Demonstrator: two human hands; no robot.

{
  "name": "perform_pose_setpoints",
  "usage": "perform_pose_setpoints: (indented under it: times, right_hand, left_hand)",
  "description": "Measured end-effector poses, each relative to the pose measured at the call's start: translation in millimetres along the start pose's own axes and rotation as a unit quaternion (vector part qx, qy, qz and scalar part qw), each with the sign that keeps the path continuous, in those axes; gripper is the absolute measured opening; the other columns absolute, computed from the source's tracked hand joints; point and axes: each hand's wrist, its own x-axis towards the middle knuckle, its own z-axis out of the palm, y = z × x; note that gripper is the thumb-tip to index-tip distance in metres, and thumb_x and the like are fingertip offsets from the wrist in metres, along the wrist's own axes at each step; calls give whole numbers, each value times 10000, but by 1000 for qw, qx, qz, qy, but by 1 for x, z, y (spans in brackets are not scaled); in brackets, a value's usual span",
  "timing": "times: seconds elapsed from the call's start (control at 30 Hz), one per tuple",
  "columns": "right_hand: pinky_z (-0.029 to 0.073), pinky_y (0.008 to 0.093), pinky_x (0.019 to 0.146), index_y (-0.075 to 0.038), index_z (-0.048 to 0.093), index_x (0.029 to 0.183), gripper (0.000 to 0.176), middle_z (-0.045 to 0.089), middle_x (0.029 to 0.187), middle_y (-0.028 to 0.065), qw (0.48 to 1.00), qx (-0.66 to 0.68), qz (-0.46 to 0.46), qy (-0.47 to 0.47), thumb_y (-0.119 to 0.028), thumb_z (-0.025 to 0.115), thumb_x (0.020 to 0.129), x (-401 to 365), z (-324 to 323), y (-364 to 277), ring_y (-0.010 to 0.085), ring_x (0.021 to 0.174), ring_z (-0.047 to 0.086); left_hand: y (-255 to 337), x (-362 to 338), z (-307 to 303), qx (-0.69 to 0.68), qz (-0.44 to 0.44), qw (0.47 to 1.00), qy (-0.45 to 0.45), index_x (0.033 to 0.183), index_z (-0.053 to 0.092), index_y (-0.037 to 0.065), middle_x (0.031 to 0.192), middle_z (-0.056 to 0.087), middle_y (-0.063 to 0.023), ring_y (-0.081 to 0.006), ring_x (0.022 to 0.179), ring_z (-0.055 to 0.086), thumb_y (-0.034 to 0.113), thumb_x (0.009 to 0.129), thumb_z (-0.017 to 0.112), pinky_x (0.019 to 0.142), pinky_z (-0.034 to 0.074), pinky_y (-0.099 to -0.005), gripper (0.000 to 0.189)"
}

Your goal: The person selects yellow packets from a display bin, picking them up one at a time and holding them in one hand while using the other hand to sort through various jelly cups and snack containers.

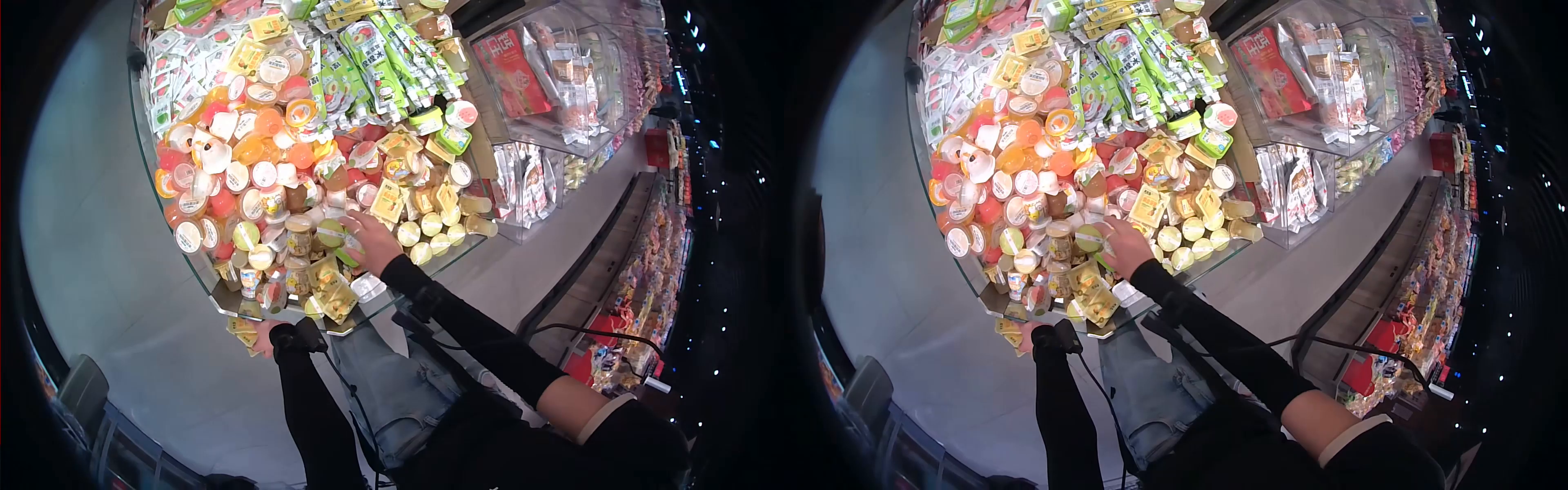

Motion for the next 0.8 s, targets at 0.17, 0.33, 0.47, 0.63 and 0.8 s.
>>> perform_pose_setpoints:
  times: [0.17, 0.33, 0.47, 0.63, 0.8]
  right_hand:
    - [353, 356, 835, -54, 474, 979, 383, 466, 1052, 108, 981, -193, 14, -32, -69, 596, 616, 36, 71, -10, 241, 982, 460]
    - [390, 354, 806, -32, 465, 1006, 377, 471, 975, 119, 991, -128, 18, -44, -42, 575, 646, 28, 37, -11, 240, 942, 476]
    - [393, 361, 877, -26, 423, 1131, 413, 481, 1022, 104, 899, 365, 214, 108, -129, 579, 763, -24, -37, -9, 224, 1014, 456]
    - [332, 382, 969, -30, 399, 1161, 435, 450, 1129, 127, 475, 801, 294, 215, -223, 559, 805, -94, -99, 59, 242, 1070, 430]
    - [368, 356, 920, -15, 409, 1135, 417, 490, 1125, 97, 598, 715, 288, 221, -153, 581, 781, -127, -131, 108, 226, 1070, 459]
  left_hand:
    - [-12, 6, 5, 27, 91, 996, -2, 1045, 475, 113, 1092, 425, -157, -335, 979, 480, 484, 661, 636, 730, 448, -424, 558]
    - [16, -21, -31, 5, -64, 998, -24, 1106, 439, 72, 1000, 536, -138, -304, 935, 520, 472, 680, 608, 749, 439, -426, 609]
    - [12, -17, -23, 57, -33, 998, -18, 1154, 426, 95, 997, 547, -116, -281, 903, 540, 443, 669, 624, 721, 452, -411, 629]
    - [14, -23, -28, 67, -27, 997, -28, 1153, 427, 94, 994, 547, -120, -284, 898, 541, 452, 667, 624, 719, 453, -411, 635]
    - [16, -26, -30, 70, -24, 997, -28, 1151, 428, 94, 991, 548, -123, -287, 894, 542, 461, 664, 623, 716, 453, -412, 640]
